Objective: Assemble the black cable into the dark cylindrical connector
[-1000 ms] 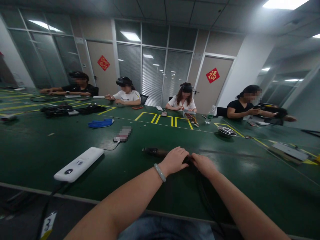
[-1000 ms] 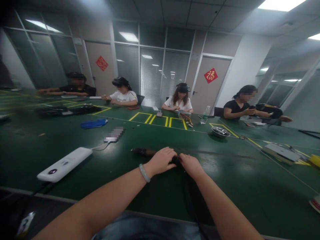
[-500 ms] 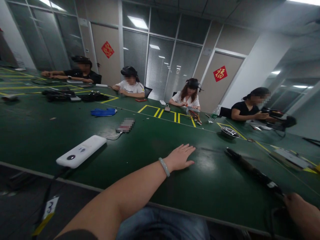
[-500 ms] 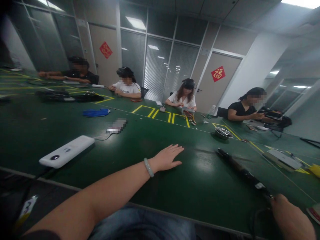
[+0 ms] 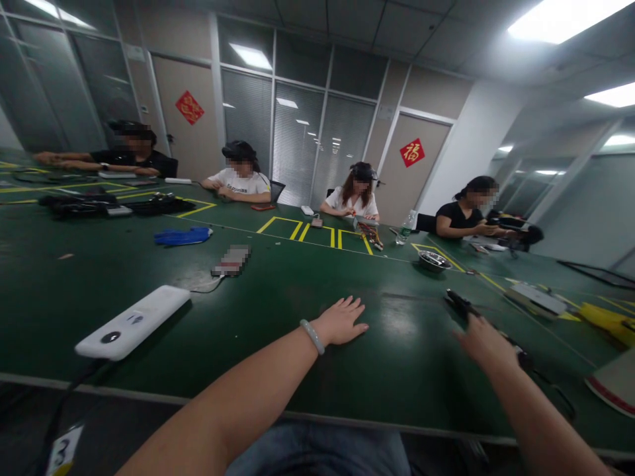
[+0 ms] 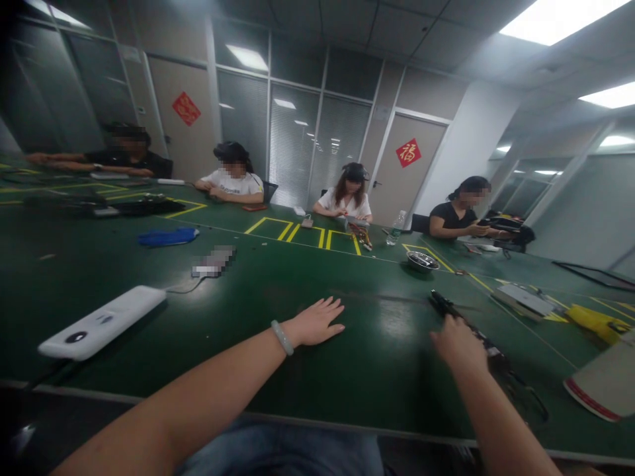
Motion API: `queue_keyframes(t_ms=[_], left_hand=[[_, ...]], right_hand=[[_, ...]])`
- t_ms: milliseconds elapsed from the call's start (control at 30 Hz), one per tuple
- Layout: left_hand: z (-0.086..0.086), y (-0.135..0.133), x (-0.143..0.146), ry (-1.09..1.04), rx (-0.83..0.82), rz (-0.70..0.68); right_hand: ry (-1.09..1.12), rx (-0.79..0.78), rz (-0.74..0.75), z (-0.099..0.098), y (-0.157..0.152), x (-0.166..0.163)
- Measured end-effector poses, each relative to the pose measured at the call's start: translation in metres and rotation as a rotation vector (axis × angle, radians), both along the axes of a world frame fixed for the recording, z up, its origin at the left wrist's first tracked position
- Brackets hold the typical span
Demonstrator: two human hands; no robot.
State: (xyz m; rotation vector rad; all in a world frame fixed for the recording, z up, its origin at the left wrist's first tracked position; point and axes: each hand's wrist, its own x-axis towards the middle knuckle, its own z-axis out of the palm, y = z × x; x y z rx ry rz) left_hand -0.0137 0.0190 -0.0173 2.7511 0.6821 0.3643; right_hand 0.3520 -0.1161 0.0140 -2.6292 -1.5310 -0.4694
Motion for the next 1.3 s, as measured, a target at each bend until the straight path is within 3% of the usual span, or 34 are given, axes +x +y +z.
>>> queue_keyframes(t_ms=[167,233,300,400,567,767,933,1133,1300], left_hand=[[0.009,-0.002,-0.002,-0.092,0.033,-0.106],[0.010,0.000,-0.003,-0.123,0.043,-0.137],[0.009,0.003,-0.004,-0.097,0.006,-0.124],[0.010,0.008,-0.005,-0.017,-0.025,-0.085],[0.017,0.005,-0.002,0.002,0.062,-0.097],[0.026,-0.004,-0.009,-0.156,0.020,-0.041],[0.030,-0.006,-0.014,-0.259,-0.106,0.011],[0.026,0.002,-0.013,-0.380,-0.243,0.189],[0.021,0.008,-0.015,-0.349,-0.349,0.184]], right_hand=[[0.187,-0.098,0.668,0.005,0.076,-0.143],[0.282,-0.096,0.891,0.001,0.097,-0.183],[0.390,-0.089,1.005,-0.005,0.109,-0.208],[0.592,-0.075,0.972,-0.016,0.116,-0.218],[0.757,0.023,0.885,-0.023,0.112,-0.203],[0.771,0.163,0.827,-0.022,0.112,-0.192],[0.778,0.198,0.878,-0.020,0.110,-0.189],[0.746,0.340,0.839,-0.019,0.112,-0.182],[0.723,0.322,0.831,-0.024,0.114,-0.180]])
